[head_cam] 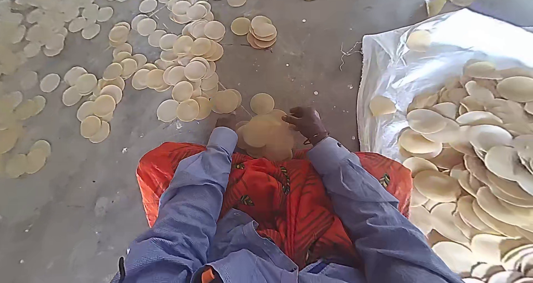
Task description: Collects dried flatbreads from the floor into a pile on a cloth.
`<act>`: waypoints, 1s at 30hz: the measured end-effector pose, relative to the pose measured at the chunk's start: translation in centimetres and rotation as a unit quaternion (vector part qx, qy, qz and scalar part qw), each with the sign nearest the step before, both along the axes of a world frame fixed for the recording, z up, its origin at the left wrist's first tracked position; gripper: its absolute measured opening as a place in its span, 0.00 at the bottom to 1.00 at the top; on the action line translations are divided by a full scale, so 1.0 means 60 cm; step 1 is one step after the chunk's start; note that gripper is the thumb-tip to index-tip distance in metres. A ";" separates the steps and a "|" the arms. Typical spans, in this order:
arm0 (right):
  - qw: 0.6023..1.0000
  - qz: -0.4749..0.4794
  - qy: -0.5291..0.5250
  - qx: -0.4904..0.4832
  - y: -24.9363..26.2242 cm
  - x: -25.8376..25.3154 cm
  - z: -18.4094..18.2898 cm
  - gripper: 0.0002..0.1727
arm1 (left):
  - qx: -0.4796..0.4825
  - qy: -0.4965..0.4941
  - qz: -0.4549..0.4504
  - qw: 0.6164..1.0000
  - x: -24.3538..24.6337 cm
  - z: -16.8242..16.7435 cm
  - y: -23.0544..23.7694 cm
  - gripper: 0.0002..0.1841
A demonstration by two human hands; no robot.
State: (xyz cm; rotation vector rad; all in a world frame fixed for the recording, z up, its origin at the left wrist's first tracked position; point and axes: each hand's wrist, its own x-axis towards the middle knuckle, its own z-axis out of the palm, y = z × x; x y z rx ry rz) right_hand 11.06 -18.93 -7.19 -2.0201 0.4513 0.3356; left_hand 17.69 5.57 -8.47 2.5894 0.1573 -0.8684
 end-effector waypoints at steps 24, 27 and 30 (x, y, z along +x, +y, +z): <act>0.969 0.099 0.172 -0.146 0.072 -0.062 -0.058 0.45 | -0.034 0.040 -0.031 0.998 -0.023 -0.036 -0.028 0.34; 0.983 0.042 0.165 -0.073 0.065 -0.063 -0.061 0.42 | -0.086 0.052 0.015 0.995 -0.029 -0.053 -0.024 0.34; 0.988 0.030 0.149 -0.003 0.066 -0.075 -0.059 0.42 | -0.035 0.149 -0.036 0.988 -0.042 0.027 -0.029 0.33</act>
